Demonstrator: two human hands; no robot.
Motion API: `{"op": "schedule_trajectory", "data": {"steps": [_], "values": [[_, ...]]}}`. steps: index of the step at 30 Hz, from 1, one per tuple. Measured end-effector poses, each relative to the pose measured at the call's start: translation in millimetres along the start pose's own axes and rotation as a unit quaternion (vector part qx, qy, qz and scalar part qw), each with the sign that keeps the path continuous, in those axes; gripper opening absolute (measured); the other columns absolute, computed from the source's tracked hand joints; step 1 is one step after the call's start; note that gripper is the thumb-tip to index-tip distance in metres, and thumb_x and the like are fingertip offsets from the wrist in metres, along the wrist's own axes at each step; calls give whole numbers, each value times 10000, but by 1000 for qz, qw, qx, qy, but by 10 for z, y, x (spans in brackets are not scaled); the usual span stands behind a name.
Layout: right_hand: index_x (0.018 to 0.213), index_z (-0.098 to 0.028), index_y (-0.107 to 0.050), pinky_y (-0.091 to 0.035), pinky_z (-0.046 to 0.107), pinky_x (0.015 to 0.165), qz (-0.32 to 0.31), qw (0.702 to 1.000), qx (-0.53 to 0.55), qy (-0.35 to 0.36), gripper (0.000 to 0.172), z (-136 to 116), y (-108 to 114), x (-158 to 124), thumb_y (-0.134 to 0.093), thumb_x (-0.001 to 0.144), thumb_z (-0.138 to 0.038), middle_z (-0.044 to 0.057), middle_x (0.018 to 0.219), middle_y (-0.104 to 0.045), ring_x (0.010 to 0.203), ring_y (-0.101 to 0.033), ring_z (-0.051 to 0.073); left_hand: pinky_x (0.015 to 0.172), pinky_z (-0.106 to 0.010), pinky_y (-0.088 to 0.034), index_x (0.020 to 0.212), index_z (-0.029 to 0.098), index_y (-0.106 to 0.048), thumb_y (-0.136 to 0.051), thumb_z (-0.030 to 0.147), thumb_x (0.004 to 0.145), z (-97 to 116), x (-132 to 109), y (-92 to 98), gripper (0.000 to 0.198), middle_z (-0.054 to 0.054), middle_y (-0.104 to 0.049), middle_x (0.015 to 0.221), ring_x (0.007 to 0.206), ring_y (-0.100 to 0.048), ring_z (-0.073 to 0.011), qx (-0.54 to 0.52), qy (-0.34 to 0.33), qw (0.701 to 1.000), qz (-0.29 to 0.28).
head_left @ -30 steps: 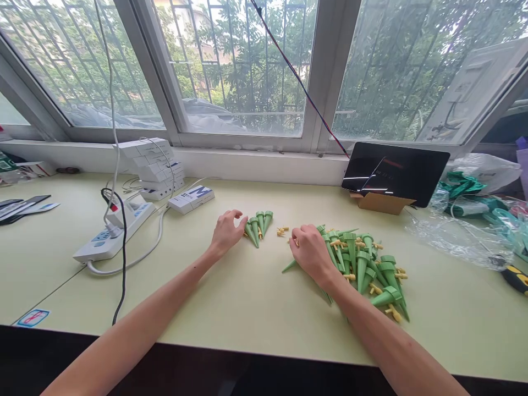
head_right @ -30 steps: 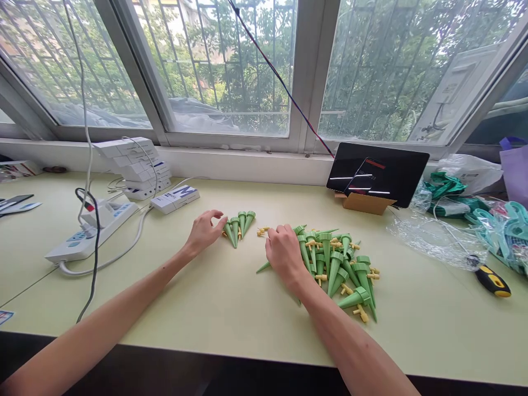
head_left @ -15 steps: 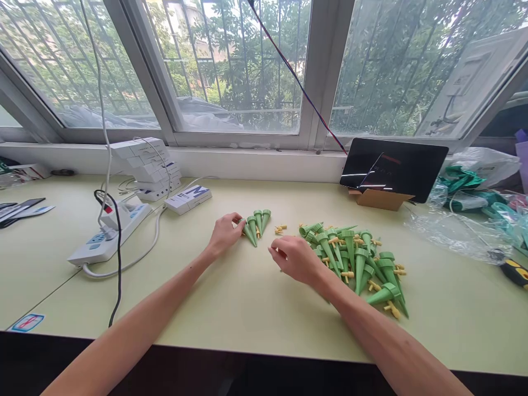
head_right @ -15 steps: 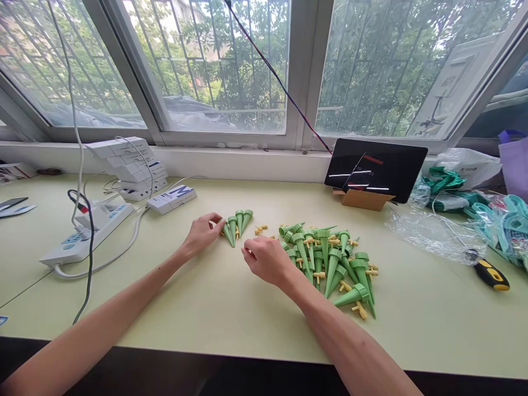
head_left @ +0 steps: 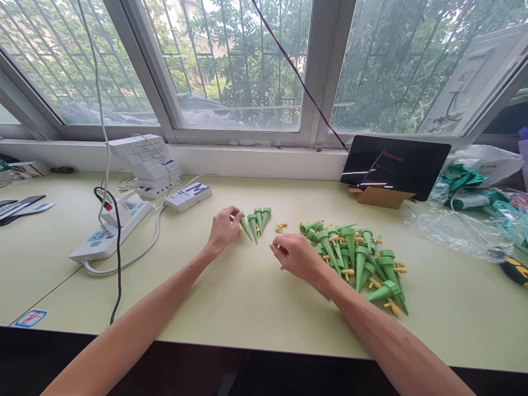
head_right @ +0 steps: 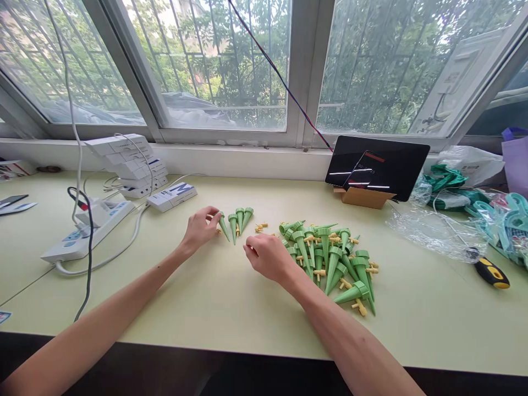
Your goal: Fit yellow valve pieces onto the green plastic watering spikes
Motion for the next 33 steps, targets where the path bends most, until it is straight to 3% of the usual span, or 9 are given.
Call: {"op": "schedule_trajectory", "data": {"steps": [5,9,14,22,33], "values": [[657,-197,-503,-343,230,607,12,1000,1,-7,295,13,29,3,-500,952,-184,-20,623,-494,584,-426,119,746,-331,-526,880,194,-630,-519,337,895,99,-22,62,182,-65,-711,895,786,-648,-205,-27,-34,998,43],[724,-190,-552,-384,240,654,59,998,12,-37,242,49,95,6,-483,956,-181,9,689,-567,648,-497,138,692,-292,-543,923,189,-639,-526,342,913,270,-96,73,191,-59,-696,884,804,-648,-183,-91,-97,990,53],[827,-179,-597,-421,261,714,107,992,24,-59,182,90,159,10,-467,954,-158,45,785,-639,757,-560,170,710,-287,-560,950,199,-639,-526,356,933,493,-273,-35,194,-49,-673,927,797,-630,-160,-141,-158,977,-29],[936,-165,-632,-430,290,786,101,993,-4,-63,169,117,123,7,-465,953,-137,66,862,-673,805,-570,193,626,-285,-502,987,221,-689,-524,350,948,617,-515,-270,213,-27,-662,818,625,-553,-135,-101,-217,955,-176],[940,-158,-636,-421,307,843,75,993,-48,-75,172,148,118,10,-469,942,-116,75,887,-666,848,-568,203,668,-294,-499,1017,234,-712,-527,366,946,596,-532,-344,239,-41,-681,898,674,-564,-153,-77,-216,951,-206]]}}
Point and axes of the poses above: each hand's wrist, its own x-axis towards the middle knuckle, its own y-axis out of the back of the hand, z = x × y, the point moved 5 cm from there along x, towards the middle knuckle
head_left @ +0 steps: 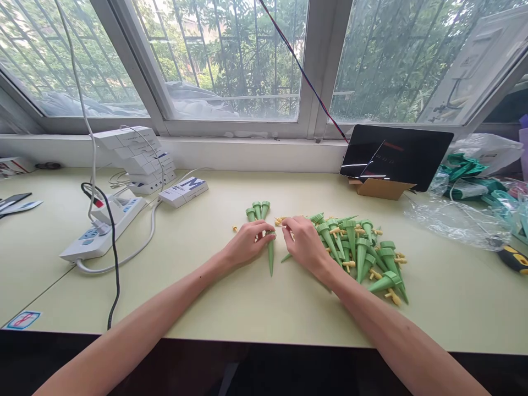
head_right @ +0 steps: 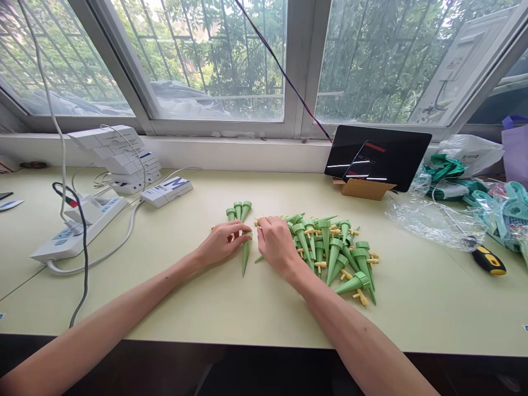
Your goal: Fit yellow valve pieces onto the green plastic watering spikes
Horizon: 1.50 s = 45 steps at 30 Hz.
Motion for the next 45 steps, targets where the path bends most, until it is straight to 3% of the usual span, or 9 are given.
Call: {"op": "schedule_trajectory", "data": {"steps": [8,16,23,33,45], "values": [[1080,-145,-605,-407,328,834,42,998,-52,-20,221,91,148,35,-450,930,-97,97,917,-643,904,-546,235,691,-311,-509,989,232,-711,-522,369,944,-10,-5,1,238,-48,-675,947,671,-574,-151,-4,7,1000,6],[990,-152,-643,-348,383,906,-48,992,-106,-41,144,128,25,35,-529,903,-145,112,945,-658,931,-537,257,660,-291,-486,920,209,-668,-556,361,932,-13,15,11,189,-27,-633,908,628,-552,-131,3,11,1000,18],[941,-156,-678,-327,385,905,-86,985,-140,-50,176,121,-13,67,-513,897,-117,131,976,-645,953,-528,263,639,-291,-483,903,206,-657,-554,339,931,0,17,13,171,-21,-631,886,597,-522,-122,11,12,999,29],[903,-137,-700,-321,396,894,-154,961,-214,-79,275,45,-117,109,-443,880,-40,153,961,-643,964,-542,281,553,-249,-497,906,197,-641,-557,325,930,57,16,65,155,-38,-614,908,723,-604,-142,-48,21,996,69],[989,-153,-658,-352,349,874,-150,969,-187,-59,333,22,-169,94,-401,862,15,132,974,-601,943,-553,250,555,-239,-499,929,200,-627,-554,316,939,91,-2,92,138,-32,-608,889,731,-602,-139,-59,13,994,88]]}}
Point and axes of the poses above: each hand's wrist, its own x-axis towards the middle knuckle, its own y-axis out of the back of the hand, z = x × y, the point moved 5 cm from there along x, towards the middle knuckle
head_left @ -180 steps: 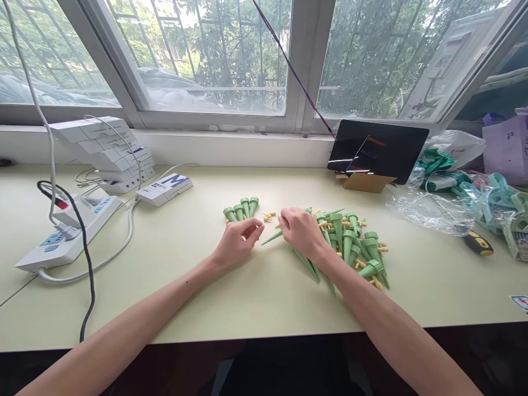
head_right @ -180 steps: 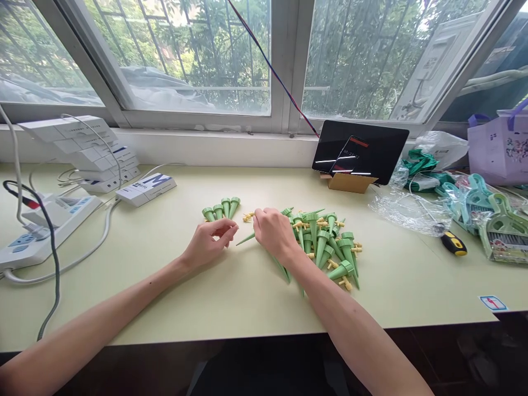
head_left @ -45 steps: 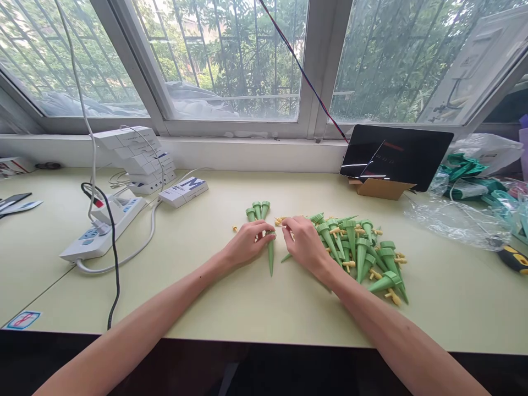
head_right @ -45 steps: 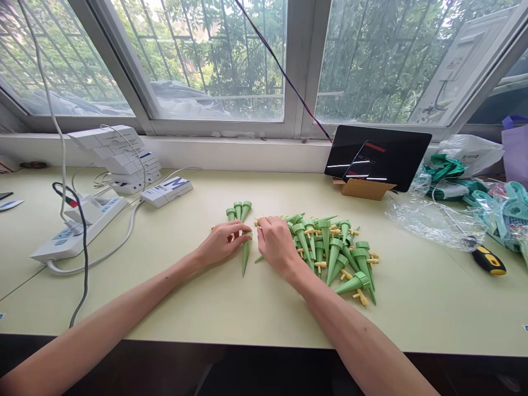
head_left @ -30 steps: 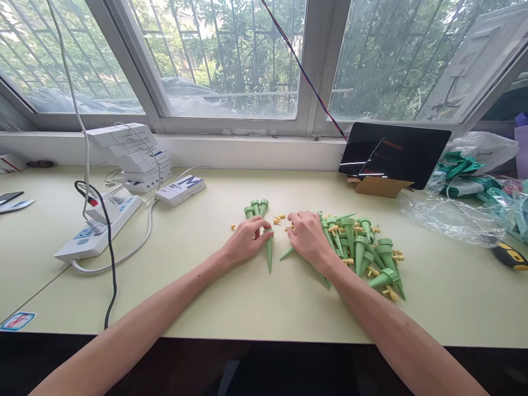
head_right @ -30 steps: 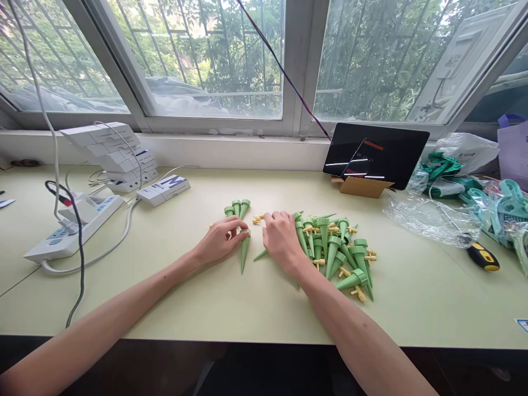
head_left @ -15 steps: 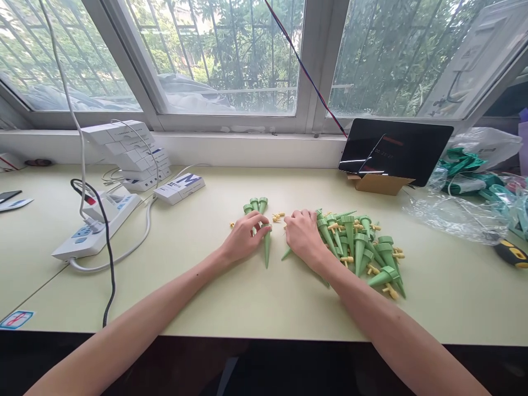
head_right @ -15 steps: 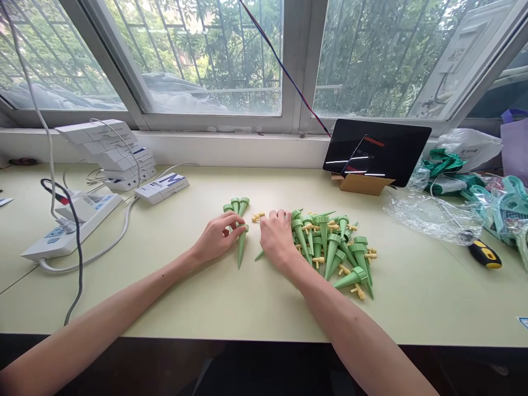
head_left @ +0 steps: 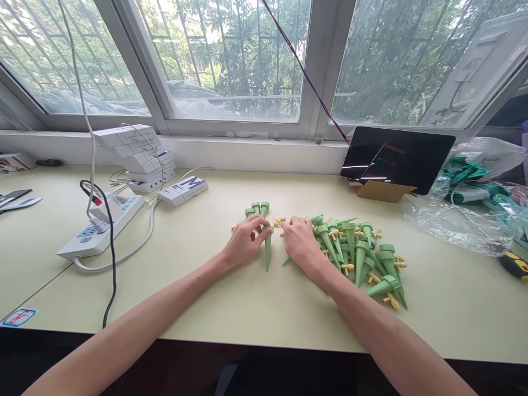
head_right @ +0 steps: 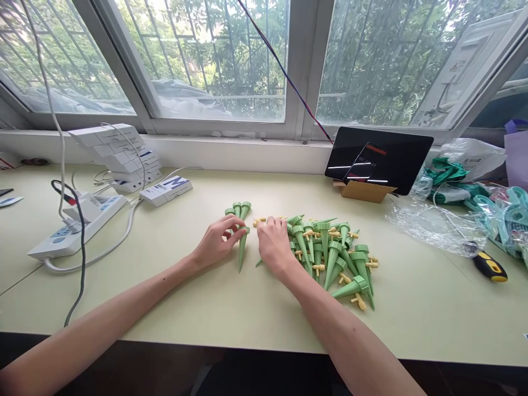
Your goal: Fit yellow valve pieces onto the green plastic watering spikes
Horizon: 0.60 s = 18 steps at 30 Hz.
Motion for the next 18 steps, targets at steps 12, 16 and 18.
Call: {"op": "schedule_trajectory", "data": {"steps": [12,16,18], "values": [[813,-159,-610,-376,293,852,13,998,66,21,298,-16,9,-32,-395,853,43,94,946,-558,833,-513,192,554,-239,-563,934,207,-627,-557,341,944,-21,-2,48,152,-50,-565,1005,813,-620,-150,-46,12,998,47],[757,-163,-596,-376,281,825,11,997,71,24,312,-16,26,-55,-379,898,11,84,909,-559,838,-500,195,526,-249,-578,912,205,-625,-570,363,936,-23,5,49,169,-47,-545,995,801,-622,-154,-88,27,995,50],[747,-164,-598,-375,276,813,16,997,74,27,301,-11,41,-66,-400,918,-15,82,900,-564,855,-503,199,547,-266,-592,905,205,-626,-578,369,931,-25,9,52,174,-43,-542,986,790,-625,-153,-107,37,992,53]]}}
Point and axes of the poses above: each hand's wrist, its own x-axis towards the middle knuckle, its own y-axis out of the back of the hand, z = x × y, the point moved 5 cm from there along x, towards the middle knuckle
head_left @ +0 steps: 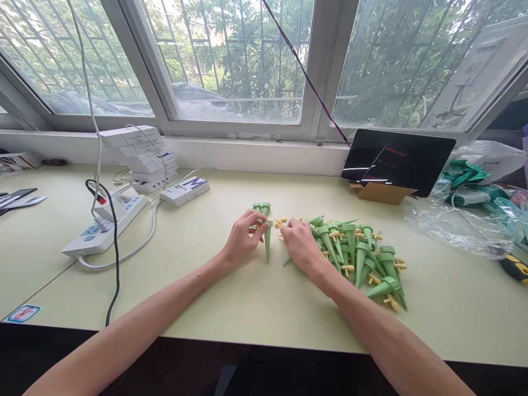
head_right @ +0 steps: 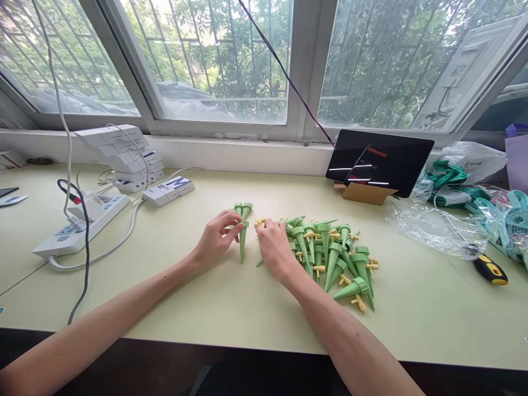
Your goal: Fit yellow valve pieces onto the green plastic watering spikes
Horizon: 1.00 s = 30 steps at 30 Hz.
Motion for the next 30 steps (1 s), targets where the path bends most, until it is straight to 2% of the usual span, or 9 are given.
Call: {"op": "schedule_trajectory", "data": {"steps": [4,9,15,20,25,30], "values": [[751,-164,-610,-379,270,821,24,999,25,7,241,24,27,-12,-483,938,-77,76,903,-585,863,-511,197,592,-293,-597,907,203,-622,-594,376,921,-25,9,6,175,-41,-547,974,775,-634,-153,-31,24,999,5],[818,-167,-626,-387,278,847,64,996,55,15,217,36,58,-18,-479,971,-119,55,819,-593,794,-515,182,653,-321,-584,946,200,-606,-615,401,908,-103,16,8,205,-25,-593,906,730,-671,-160,-56,66,996,-9],[892,-161,-629,-401,280,855,80,989,116,46,182,-26,77,-50,-475,988,-138,52,837,-631,761,-532,164,818,-423,-598,971,190,-608,-645,468,882,-137,26,-8,295,-26,-671,846,868,-714,-224,-117,91,988,-29],[892,-160,-629,-416,268,786,73,985,149,53,180,-43,67,-61,-480,991,-156,57,856,-640,768,-549,160,737,-376,-578,968,182,-617,-663,501,859,-140,16,-16,340,-47,-716,837,905,-730,-264,-115,119,985,-41],[910,-160,-638,-419,267,779,76,981,164,63,164,-52,63,-63,-493,985,-155,56,868,-644,793,-570,160,697,-318,-541,962,185,-630,-677,505,849,-131,0,-9,343,-41,-737,847,878,-731,-245,-101,119,987,-47],[877,-167,-632,-400,247,692,64,982,165,63,170,-67,66,-68,-497,982,-163,37,808,-610,722,-531,149,672,-296,-513,921,179,-642,-671,522,845,-77,-6,-20,353,-39,-739,842,835,-728,-237,-76,116,988,-64]]}}
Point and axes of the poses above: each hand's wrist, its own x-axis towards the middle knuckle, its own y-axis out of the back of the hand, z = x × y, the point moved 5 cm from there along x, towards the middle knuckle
